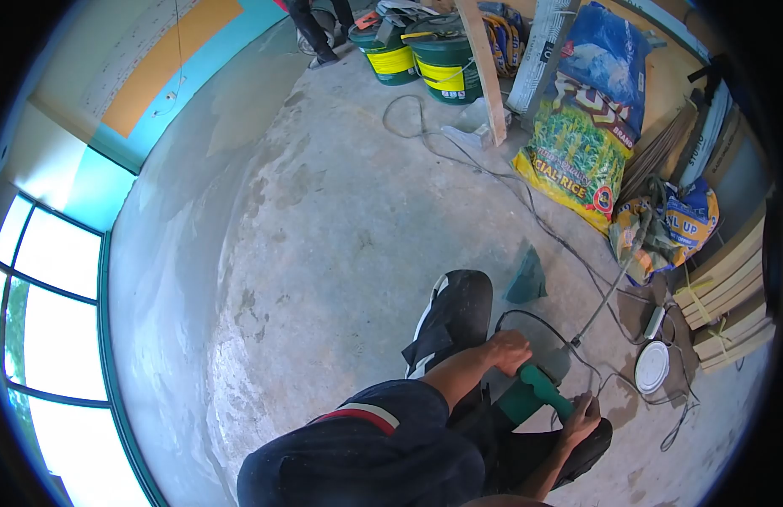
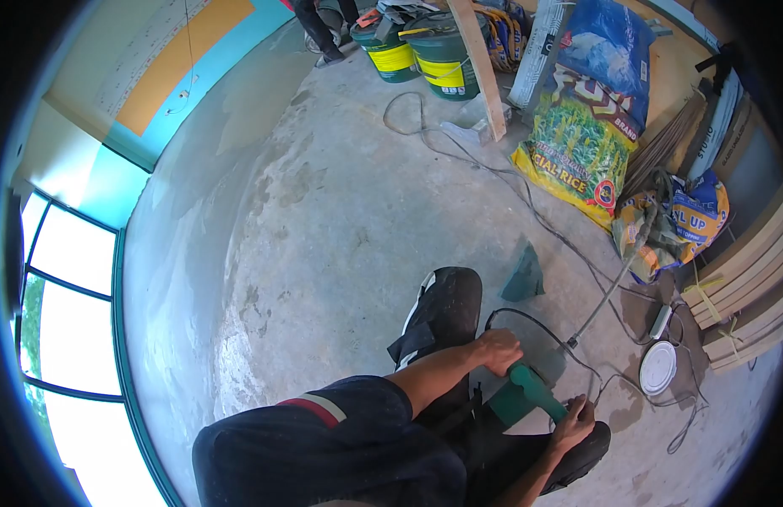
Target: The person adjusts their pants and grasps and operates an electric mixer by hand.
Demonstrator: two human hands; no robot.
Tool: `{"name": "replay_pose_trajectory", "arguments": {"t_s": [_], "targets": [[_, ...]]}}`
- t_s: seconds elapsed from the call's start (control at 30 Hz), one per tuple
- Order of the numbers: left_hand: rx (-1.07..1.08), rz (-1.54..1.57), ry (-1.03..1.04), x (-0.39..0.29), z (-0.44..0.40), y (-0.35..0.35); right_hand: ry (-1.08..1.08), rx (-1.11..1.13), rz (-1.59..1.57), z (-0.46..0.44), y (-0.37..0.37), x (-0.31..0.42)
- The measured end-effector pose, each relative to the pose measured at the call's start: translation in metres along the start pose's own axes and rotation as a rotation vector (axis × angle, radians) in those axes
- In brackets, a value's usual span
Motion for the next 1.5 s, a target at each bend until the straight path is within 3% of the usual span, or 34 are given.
{"name": "replay_pose_trajectory", "arguments": {"t_s": [0.23, 0.43, 0.63, 0.83, 0.93, 1.03, 1.23, 1.5], "targets": [[-0.021, -0.005, 0.018, 0.001, 0.001, 0.001, 0.000, -0.012, -0.010, 0.001, 0.002, 0.000], [-0.166, -0.058, 0.043, 0.004, 0.003, 0.012, 0.007, 0.008, -0.017, 0.001, 0.001, 0.002], [-0.100, -0.018, 0.044, 0.003, 0.003, 0.009, 0.005, -0.012, 0.012, 0.003, 0.000, 0.009], [-0.399, -0.031, 0.163, 0.009, 0.004, 0.021, 0.000, -0.022, 0.009, 0.002, 0.001, 0.003], [-0.380, -0.042, 0.154, 0.008, 0.003, 0.021, 0.002, -0.019, 0.021, 0.001, 0.001, 0.002], [-0.197, -0.037, 0.089, 0.006, 0.002, 0.016, 0.004, -0.014, 0.015, 0.002, 0.000, 0.002], [-0.354, -0.030, 0.122, 0.006, 0.003, 0.019, 0.008, -0.017, 0.019, 0.001, 0.000, 0.001], [-0.353, -0.033, 0.097, 0.008, 0.003, 0.026, 0.009, -0.015, 0.028, 0.001, 0.000, -0.002]]}}
Point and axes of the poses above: each hand's wrist, its own z-axis away from the middle knuckle, its own y-axis out of the palm, x = y × z, the point moved 1 cm from there along -z, towards the middle knuckle, and after that the axes turned 11 degrees about x, right-handed, at the moved point
